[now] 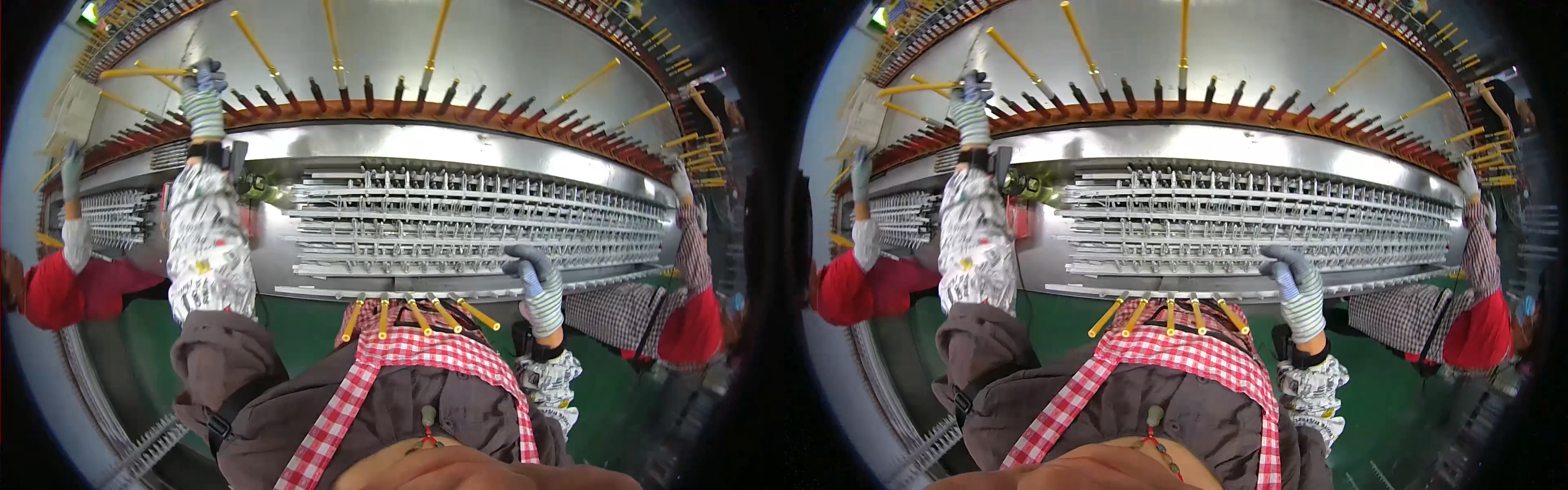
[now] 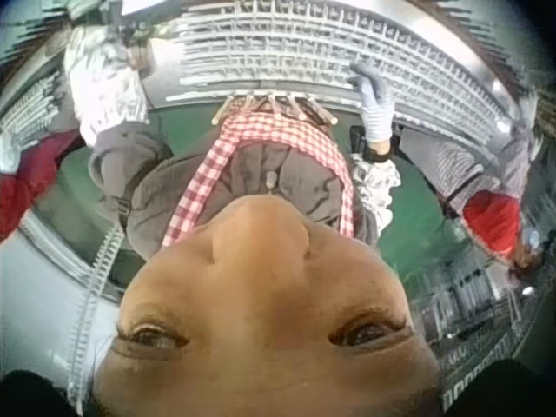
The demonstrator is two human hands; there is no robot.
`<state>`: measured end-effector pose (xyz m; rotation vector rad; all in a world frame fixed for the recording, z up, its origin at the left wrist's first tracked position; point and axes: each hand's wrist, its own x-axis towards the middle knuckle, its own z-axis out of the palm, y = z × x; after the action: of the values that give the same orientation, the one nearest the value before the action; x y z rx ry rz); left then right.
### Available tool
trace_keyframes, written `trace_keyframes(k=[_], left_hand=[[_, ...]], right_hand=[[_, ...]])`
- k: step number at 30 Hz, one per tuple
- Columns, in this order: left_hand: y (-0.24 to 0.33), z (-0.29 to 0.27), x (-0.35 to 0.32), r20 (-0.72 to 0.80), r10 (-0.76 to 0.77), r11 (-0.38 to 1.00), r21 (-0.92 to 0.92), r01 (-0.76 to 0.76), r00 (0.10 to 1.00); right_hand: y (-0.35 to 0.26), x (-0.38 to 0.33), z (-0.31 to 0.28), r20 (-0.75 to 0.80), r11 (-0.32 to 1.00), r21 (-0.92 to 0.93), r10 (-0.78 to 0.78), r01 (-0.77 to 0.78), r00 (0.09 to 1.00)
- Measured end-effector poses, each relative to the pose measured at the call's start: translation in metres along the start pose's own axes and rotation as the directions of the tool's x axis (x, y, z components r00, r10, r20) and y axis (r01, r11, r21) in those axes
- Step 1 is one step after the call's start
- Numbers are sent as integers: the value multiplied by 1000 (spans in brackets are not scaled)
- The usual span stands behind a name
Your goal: Inserting yellow plastic tubes into a large industrial processing machine on a factory floor.
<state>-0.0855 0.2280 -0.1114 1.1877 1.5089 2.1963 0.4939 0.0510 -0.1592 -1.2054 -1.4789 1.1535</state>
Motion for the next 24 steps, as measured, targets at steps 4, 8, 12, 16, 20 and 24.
trace_keyframes(k=[4,8,12,16,20,24], left_hand=[[11,27,-62,387,-95,995,14,98,917],[-46,67,-64,398,-164,983,140,117,903],[-55,77,-43,236,-188,972,181,147,954],[7,45,-11,146,-129,969,227,94,981],[111,46,-53,267,101,991,55,-119,958],[160,53,-136,309,-42,998,-25,53,950]], right_hand=[[-25,21,-7,6,995,-103,-5,6,1000],[-24,65,-2,79,998,6,-64,63,995],[-15,114,-9,149,998,56,-20,12,989],[-5,191,-22,-64,993,35,-111,113,992],[12,294,4,-84,933,-247,-290,262,953],[0,340,56,112,745,-640,-150,187,982]])
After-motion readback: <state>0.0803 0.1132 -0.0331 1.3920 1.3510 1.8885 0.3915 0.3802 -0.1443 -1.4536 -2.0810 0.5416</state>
